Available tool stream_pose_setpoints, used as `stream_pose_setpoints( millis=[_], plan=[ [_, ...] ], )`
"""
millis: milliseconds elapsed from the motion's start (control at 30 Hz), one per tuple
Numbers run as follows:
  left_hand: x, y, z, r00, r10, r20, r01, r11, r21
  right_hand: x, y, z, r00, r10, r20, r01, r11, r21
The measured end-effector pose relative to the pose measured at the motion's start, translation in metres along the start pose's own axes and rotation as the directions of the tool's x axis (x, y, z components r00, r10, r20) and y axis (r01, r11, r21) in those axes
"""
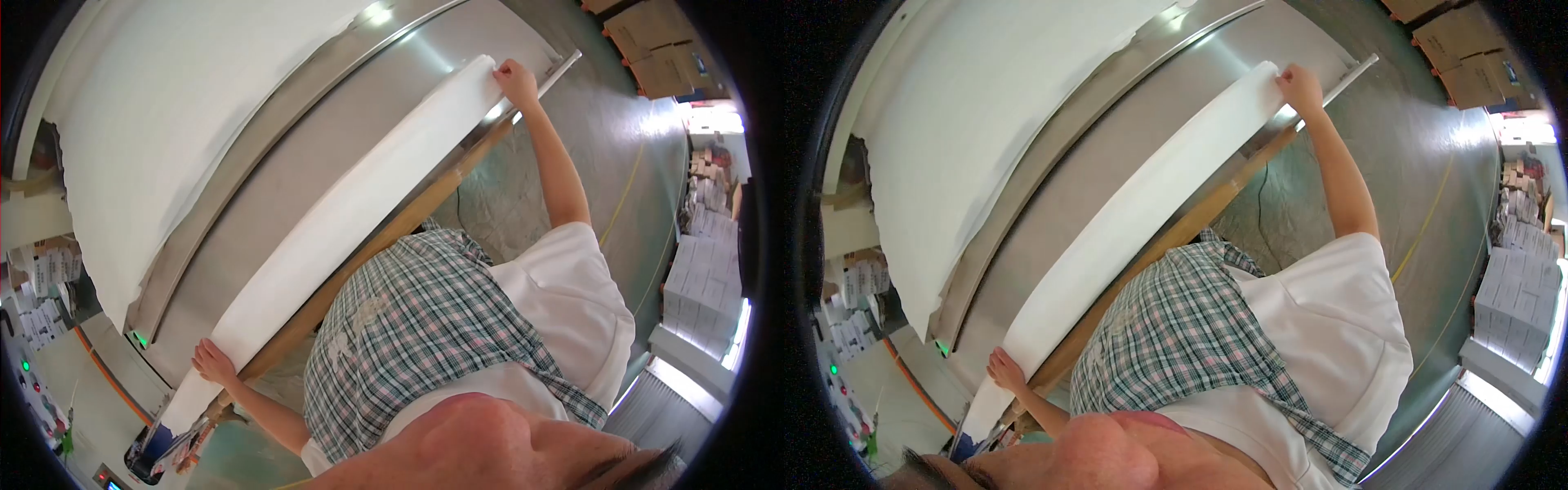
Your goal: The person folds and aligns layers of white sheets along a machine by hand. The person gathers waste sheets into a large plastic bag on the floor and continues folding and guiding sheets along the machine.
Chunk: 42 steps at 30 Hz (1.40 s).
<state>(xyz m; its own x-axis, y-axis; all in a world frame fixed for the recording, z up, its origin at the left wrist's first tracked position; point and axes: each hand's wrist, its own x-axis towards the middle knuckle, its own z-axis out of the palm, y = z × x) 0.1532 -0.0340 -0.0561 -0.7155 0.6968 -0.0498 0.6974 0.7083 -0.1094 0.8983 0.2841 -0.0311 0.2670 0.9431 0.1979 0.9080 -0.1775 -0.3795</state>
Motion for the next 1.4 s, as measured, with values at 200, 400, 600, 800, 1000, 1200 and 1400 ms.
stream_pose_setpoints(
  millis=[200,400,600,800,1000,1200,1400],
  plan=[
    [0.005,-0.008,0.007,0.999,0.047,-0.022,-0.047,0.999,0.007,-0.006,-0.035,-0.029,0.967,-0.252,-0.041,0.248,0.965,-0.09],
    [0.012,-0.011,0.009,0.995,0.071,0.076,-0.074,0.996,0.039,0.008,-0.012,0.06,0.936,-0.34,0.086,0.347,0.863,-0.366],
    [0.029,-0.058,0.003,0.98,-0.072,0.185,0.039,0.983,0.18,0.006,-0.056,0.03,0.585,-0.216,0.782,0.064,0.973,0.221],
    [0.031,0.078,-0.045,0.907,0.406,0.112,-0.292,0.798,-0.527,-0.04,-0.155,0.04,0.233,-0.284,0.93,0.23,0.945,0.231],
    [-0.014,0.297,-0.048,0.158,0.957,0.244,-0.546,0.29,-0.786,-0.028,-0.208,0.065,-0.085,-0.392,0.916,0.481,0.789,0.382],
    [-0.009,0.329,-0.024,0.065,0.956,0.287,-0.517,0.278,-0.809,-0.069,-0.278,0.119,-0.41,-0.717,0.564,0.278,0.491,0.826],
    [-0.008,0.305,-0.038,0.162,0.904,0.395,-0.411,0.425,-0.806,-0.047,-0.25,0.111,-0.597,-0.303,0.743,0.184,0.85,0.494]
  ],
)
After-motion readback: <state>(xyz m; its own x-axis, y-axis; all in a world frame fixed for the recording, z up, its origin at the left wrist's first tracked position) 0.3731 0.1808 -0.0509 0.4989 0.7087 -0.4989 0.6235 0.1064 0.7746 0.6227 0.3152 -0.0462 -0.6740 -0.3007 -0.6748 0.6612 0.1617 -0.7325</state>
